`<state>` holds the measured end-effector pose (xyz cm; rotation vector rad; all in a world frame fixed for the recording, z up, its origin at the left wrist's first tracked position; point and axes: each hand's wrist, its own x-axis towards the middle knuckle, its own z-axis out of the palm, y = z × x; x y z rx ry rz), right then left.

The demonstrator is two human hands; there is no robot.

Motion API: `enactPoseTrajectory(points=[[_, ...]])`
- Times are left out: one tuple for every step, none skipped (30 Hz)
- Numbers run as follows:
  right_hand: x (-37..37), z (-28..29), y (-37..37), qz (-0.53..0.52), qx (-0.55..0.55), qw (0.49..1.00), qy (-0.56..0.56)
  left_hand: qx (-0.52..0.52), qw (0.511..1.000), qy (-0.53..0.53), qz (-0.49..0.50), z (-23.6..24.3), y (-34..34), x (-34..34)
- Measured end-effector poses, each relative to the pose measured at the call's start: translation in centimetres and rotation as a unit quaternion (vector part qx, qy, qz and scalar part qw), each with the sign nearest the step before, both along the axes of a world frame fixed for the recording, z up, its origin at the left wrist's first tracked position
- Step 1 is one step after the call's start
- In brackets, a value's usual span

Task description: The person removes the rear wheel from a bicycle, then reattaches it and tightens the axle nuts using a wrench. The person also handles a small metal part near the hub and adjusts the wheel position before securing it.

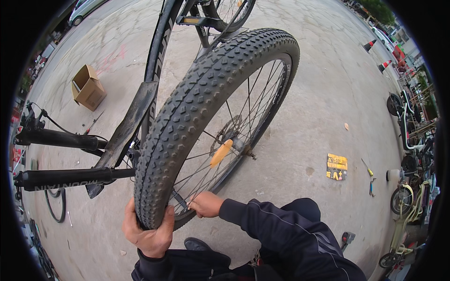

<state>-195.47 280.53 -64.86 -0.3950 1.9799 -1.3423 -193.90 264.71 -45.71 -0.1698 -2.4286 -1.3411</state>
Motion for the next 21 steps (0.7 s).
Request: enactPoseTrajectory(points=[[0.00, 0.03, 0.00, -0.007, 0.001, 1.000, 0.005, 0.004, 1.000, -0.006, 0.002, 0.01, -0.01, 0.08], [0.07, 0.09, -0.08, -0.016, -0.003, 1.000, -0.005, 0.014, 1.000, -0.010, 0.003, 0.00, -0.03, 0.14], [0.13, 0.17, -0.13, -0.024, -0.015, 0.999, -0.027, 0.013, 1.000, -0.012, 0.004, -0.03, -0.05, 0.16], [0.21, 0.26, -0.20, -0.028, -0.002, 0.999, -0.018, 0.018, 1.000, -0.012, 0.005, -0.07, -0.07, 0.19], [0.31, 0.38, -0.27, -0.032, 0.003, 0.999, -0.021, 0.028, 0.999, -0.015, 0.006, -0.12, -0.09, 0.21], [0.38, 0.48, -0.35, -0.041, 0.001, 0.998, -0.040, 0.025, 1.000, -0.013, 0.004, -0.17, -0.11, 0.21], [0.46, 0.59, -0.45, -0.046, 0.010, 0.998, -0.031, 0.027, 1.000, -0.014, 0.003, -0.22, -0.14, 0.21], [0.50, 0.69, -0.54, -0.057, 0.012, 0.998, -0.037, 0.037, 0.999, -0.014, 0.001, -0.26, -0.16, 0.19], [0.52, 0.76, -0.62, -0.071, 0.012, 0.995, -0.064, 0.027, 1.000, -0.011, 0.002, -0.30, -0.18, 0.15], [0.50, 0.80, -0.65, -0.063, 0.025, 0.997, -0.035, 0.023, 1.000, -0.007, 0.002, -0.33, -0.20, 0.10], [0.46, 0.83, -0.64, -0.059, 0.035, 0.997, -0.028, 0.020, 1.000, -0.003, 0.002, -0.34, -0.23, 0.06], [0.42, 0.83, -0.61, -0.050, 0.042, 0.997, -0.032, 0.012, 1.000, 0.000, 0.000, -0.34, -0.26, 0.04], [0.37, 0.81, -0.53, -0.037, 0.044, 0.998, -0.013, 0.004, 1.000, 0.003, -0.001, -0.32, -0.30, 0.03], [0.29, 0.77, -0.38, -0.019, 0.042, 0.999, -0.005, 0.001, 1.000, 0.006, -0.002, -0.30, -0.32, 0.03], [0.22, 0.73, -0.19, -0.001, 0.040, 0.999, 0.003, -0.009, 1.000, 0.006, -0.001, -0.29, -0.33, 0.06], [0.18, 0.69, -0.05, 0.000, 0.035, 0.999, 0.007, -0.013, 1.000, 0.006, -0.001, -0.27, -0.34, 0.10], [0.12, 0.64, 0.07, 0.000, 0.029, 0.999, 0.012, -0.014, 1.000, 0.005, 0.000, -0.27, -0.34, 0.14], [0.06, 0.59, 0.15, -0.001, 0.024, 1.000, 0.017, -0.018, 1.000, 0.007, -0.002, -0.27, -0.34, 0.15], [0.03, 0.53, 0.17, -0.004, 0.018, 1.000, 0.014, -0.018, 1.000, 0.009, -0.002, -0.29, -0.33, 0.15], [0.03, 0.46, 0.17, -0.007, 0.012, 1.000, 0.010, -0.015, 1.000, 0.006, 0.002, -0.31, -0.33, 0.14], [0.04, 0.36, 0.11, -0.010, 0.005, 1.000, 0.000, -0.019, 1.000, 0.012, -0.002, -0.33, -0.34, 0.11]])
